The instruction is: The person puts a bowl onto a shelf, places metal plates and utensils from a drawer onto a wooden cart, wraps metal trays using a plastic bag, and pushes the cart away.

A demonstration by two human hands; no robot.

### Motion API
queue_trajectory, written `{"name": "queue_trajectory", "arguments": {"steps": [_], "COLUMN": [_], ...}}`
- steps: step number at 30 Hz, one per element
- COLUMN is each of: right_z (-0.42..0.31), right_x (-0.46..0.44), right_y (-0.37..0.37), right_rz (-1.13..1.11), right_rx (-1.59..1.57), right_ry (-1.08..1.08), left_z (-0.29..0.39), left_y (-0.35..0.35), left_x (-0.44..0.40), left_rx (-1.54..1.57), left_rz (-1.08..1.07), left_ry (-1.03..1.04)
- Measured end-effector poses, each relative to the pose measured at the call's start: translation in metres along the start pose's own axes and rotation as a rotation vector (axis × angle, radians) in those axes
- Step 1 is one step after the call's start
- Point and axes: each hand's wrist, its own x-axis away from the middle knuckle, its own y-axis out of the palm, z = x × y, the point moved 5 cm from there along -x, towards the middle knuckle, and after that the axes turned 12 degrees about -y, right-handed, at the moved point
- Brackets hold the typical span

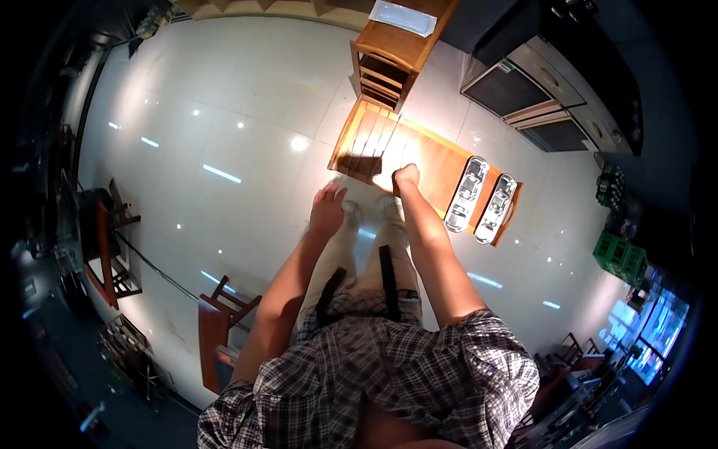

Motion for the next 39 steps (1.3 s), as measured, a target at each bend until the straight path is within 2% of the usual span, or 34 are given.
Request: {"name": "queue_trajectory", "arguments": {"steps": [1, 2, 5, 11, 14, 17, 18, 19, 21, 24, 27, 28, 30, 31, 33, 34, 37, 39], "right_z": [-0.001, -0.003, -0.008, -0.004, -0.004, 0.012, 0.020, 0.021, 0.037, 0.082, 0.111, 0.114, 0.129, 0.137, 0.151, 0.157, 0.183, 0.216], "right_x": [0.000, 0.000, 0.009, 0.045, 0.069, 0.096, 0.106, 0.126, 0.148, 0.164, 0.179, 0.184, 0.190, 0.192, 0.194, 0.200, 0.220, 0.229], "right_y": [-0.003, 0.001, -0.002, -0.002, 0.004, 0.021, 0.027, 0.027, 0.037, 0.053, 0.051, 0.044, 0.039, 0.038, 0.032, 0.028, 0.007, -0.003], "right_rz": [0.163, 0.219, 0.212, 0.427, 0.559, 0.656, 0.667, 0.658, 0.618, 0.623, 0.740, 0.753, 0.640, 0.654, 0.661, 0.694, 0.683, 0.734], "right_rx": [-0.013, -0.020, -0.085, -0.135, -0.128, -0.201, -0.189, -0.241, -0.330, -0.419, -0.488, -0.496, -0.870, -0.880, -1.022, -1.090, -1.111, -1.198], "right_ry": [-0.004, -0.005, -0.003, 0.003, -0.293, -0.399, -0.448, -0.444, -0.398, -0.307, -0.311, -0.304, -0.192, -0.185, -0.303, -0.285, -0.212, -0.201], "left_z": [-0.008, -0.015, -0.029, -0.022, -0.011, -0.012, -0.015, -0.015, -0.020, -0.019, -0.020, -0.015, -0.002, 0.007, 0.031, 0.044, 0.083, 0.123], "left_y": [-0.003, -0.006, -0.016, -0.026, -0.030, -0.030, -0.030, -0.033, -0.038, -0.045, -0.038, -0.035, -0.027, -0.027, -0.019, -0.016, 0.011, 0.017], "left_x": [-0.002, -0.003, -0.006, -0.029, -0.038, -0.043, -0.042, -0.040, -0.041, -0.031, -0.031, -0.031, -0.032, -0.029, -0.027, -0.024, -0.013, 0.004], "left_rx": [0.007, 0.016, -0.028, -0.035, -0.005, 0.033, 0.053, 0.055, 0.079, 0.102, 0.158, 0.150, 0.117, 0.113, 0.101, 0.119, 0.143, 0.146], "left_rz": [-0.035, -0.072, -0.093, -0.077, -0.031, -0.028, 0.043, 0.042, -0.037, 0.010, 0.047, 0.000, -0.121, -0.125, -0.252, -0.184, -0.281, -0.257], "left_ry": [0.025, 0.046, 0.101, 0.175, 0.256, 0.255, 0.276, 0.294, 0.175, 0.211, 0.251, 0.204, 0.109, 0.126, 0.151, 0.221, 0.340, 0.408]}}
